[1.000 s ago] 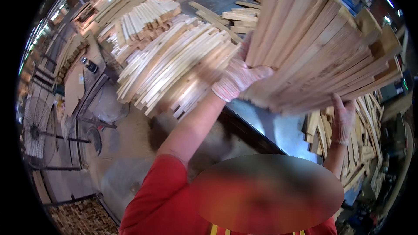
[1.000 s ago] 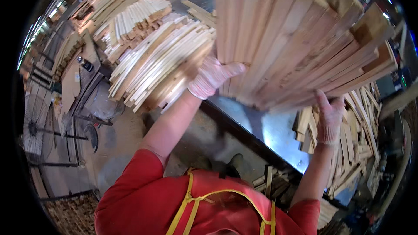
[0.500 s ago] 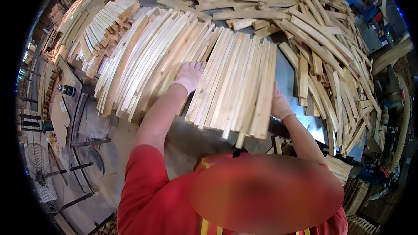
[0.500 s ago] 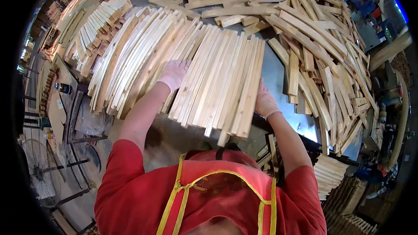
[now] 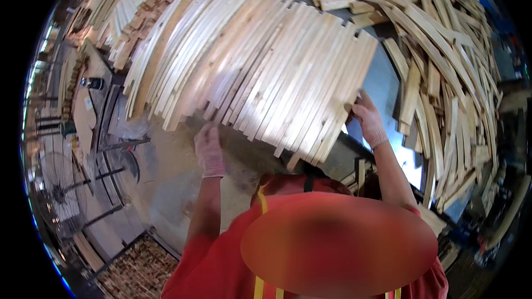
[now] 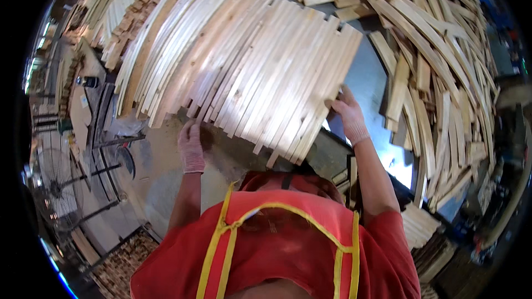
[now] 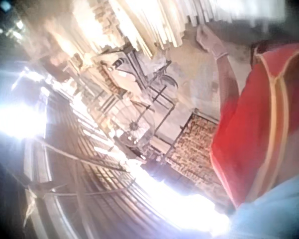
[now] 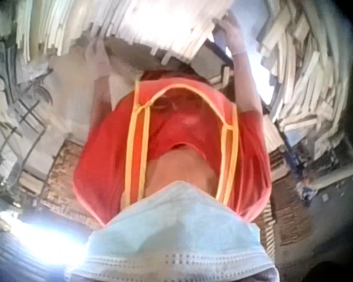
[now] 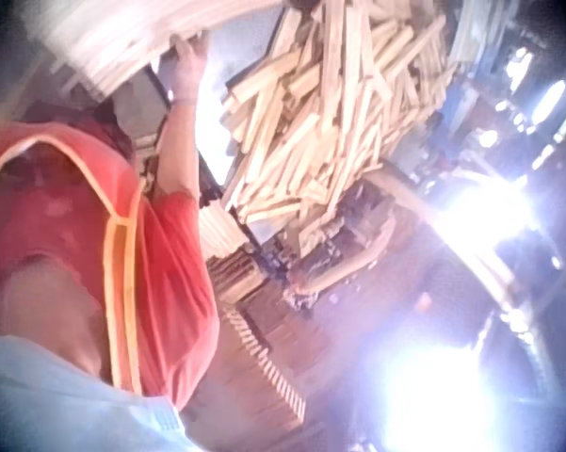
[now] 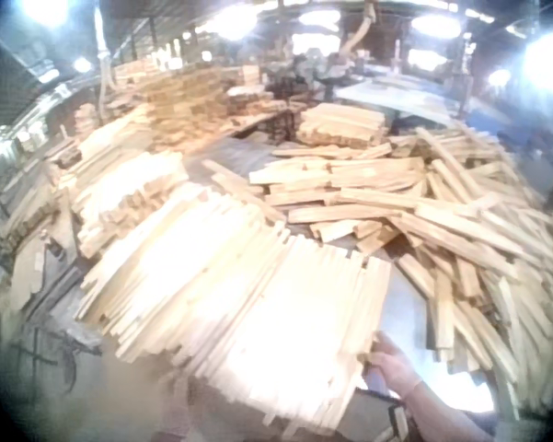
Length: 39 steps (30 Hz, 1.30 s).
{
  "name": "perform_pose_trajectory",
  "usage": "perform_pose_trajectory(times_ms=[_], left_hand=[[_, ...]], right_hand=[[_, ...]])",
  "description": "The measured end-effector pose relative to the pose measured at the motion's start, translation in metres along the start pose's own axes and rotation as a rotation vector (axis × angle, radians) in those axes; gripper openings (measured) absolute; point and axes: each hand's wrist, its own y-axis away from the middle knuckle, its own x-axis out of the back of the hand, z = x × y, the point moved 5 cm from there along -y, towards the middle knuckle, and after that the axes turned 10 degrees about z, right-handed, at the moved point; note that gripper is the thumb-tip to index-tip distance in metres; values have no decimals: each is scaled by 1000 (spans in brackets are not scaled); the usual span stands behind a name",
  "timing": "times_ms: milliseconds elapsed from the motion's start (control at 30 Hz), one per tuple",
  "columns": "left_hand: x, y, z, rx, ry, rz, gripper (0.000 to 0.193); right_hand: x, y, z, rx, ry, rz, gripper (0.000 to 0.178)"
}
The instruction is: The person sorts and stacks thin wooden planks on a metal table in a workshop. They pick up individual planks from a large pile, align them, and place them into a neat stack, occasionally adjusting the pile to maintain order.
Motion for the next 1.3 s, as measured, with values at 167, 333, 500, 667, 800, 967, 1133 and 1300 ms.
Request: perform_pose_trajectory(times_ms=[167, 333, 500, 667, 800, 967, 1133, 1300], left_hand=[[-38, -12, 1, 564, 794, 33, 58], [-79, 16, 8, 709, 837, 60, 49], [-67, 62, -27, 701, 458, -636, 63], [-130, -11, 33, 145, 186, -648, 91], [-176, 1, 62, 281, 444, -922, 102], [-118, -2, 26, 435, 470, -1103, 102], [-70, -10, 35, 456, 432, -1102, 106], [-51, -32, 79, 101, 198, -1055, 110]], right_hand=[[-1, -9, 22, 39, 8, 89, 88], [24, -28, 24, 21, 27, 99, 82], [72, -53, 8, 24, 219, 251, 73], [64, -50, -5, 32, 556, 306, 66], [62, -32, 11, -3, 478, 475, 59], [16, 58, 57, -6, 218, 468, 55], [-10, 115, 119, -278, -67, 541, 53], [-18, 115, 145, -214, -328, 448, 65]])
